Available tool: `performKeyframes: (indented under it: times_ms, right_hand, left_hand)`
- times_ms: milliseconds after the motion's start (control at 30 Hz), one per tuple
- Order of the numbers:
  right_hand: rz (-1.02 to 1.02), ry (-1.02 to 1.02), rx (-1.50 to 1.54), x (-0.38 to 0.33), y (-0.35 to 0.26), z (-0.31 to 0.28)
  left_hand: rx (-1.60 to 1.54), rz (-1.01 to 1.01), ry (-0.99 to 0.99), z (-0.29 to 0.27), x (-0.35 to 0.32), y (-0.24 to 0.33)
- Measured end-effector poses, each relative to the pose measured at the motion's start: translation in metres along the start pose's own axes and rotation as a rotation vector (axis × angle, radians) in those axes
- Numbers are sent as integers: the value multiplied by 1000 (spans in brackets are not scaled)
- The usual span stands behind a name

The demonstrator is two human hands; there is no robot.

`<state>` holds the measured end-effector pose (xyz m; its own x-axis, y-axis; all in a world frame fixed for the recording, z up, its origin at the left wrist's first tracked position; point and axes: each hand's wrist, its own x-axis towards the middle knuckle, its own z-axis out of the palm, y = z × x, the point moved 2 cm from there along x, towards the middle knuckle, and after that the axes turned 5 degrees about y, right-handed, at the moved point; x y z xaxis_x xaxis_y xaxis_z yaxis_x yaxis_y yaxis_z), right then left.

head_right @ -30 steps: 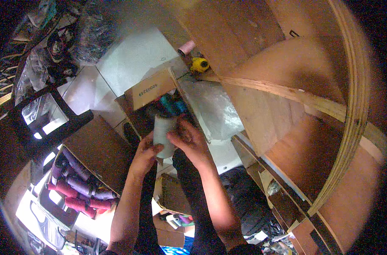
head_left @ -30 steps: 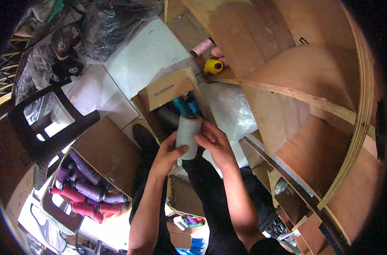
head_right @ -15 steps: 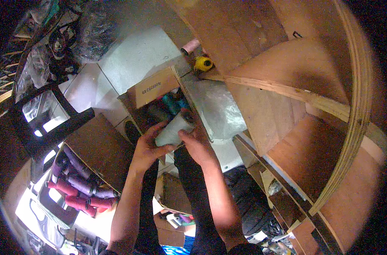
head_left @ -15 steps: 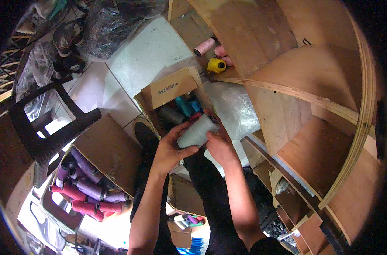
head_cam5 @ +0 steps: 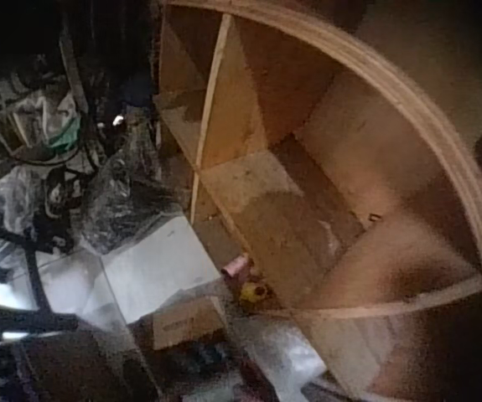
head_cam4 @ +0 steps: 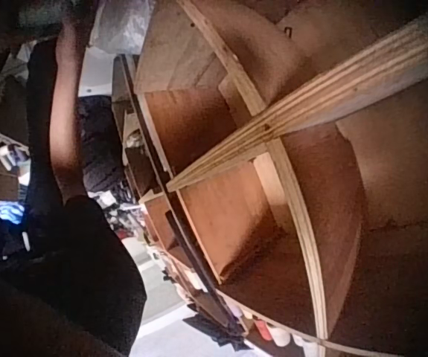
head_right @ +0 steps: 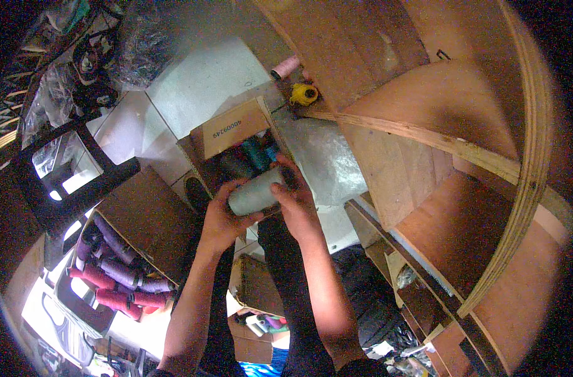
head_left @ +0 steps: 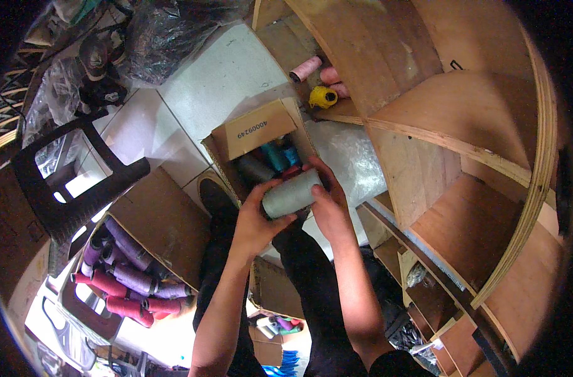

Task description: The person picks up thread spools from a box and a shelf, handles them to tuck in loose thread ends, and places them back onto the wooden shelf by hand.

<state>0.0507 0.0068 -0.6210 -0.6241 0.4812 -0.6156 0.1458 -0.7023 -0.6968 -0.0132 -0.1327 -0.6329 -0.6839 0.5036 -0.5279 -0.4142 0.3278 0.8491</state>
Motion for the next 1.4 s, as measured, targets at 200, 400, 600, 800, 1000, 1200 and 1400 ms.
performKeyframes:
  times_ms: [200,400,600,800,1000,1200,1400]
  right_hand:
    - [20,31,-37,3,4,-7]
    - [-17,0,13,3,4,-11]
    - [151,76,21,-20,-6,-5]
    - [115,170,-76,-42,-20,-24]
    - [-63,383,-207,-59,-55,-37]
    - [-546,628,-358,-30,-173,-103]
    - [-788,703,-638,74,-247,-149]
  left_hand:
    - [4,19,17,-3,0,7]
    - [-158,-112,-3,0,-2,24]
    - [-208,-80,-62,-6,-1,20]
    - [-164,-73,-158,6,-10,30]
    - [-273,52,-164,33,-22,25]
    - [124,-93,-66,44,3,-51]
    - [833,-97,-24,51,64,-120]
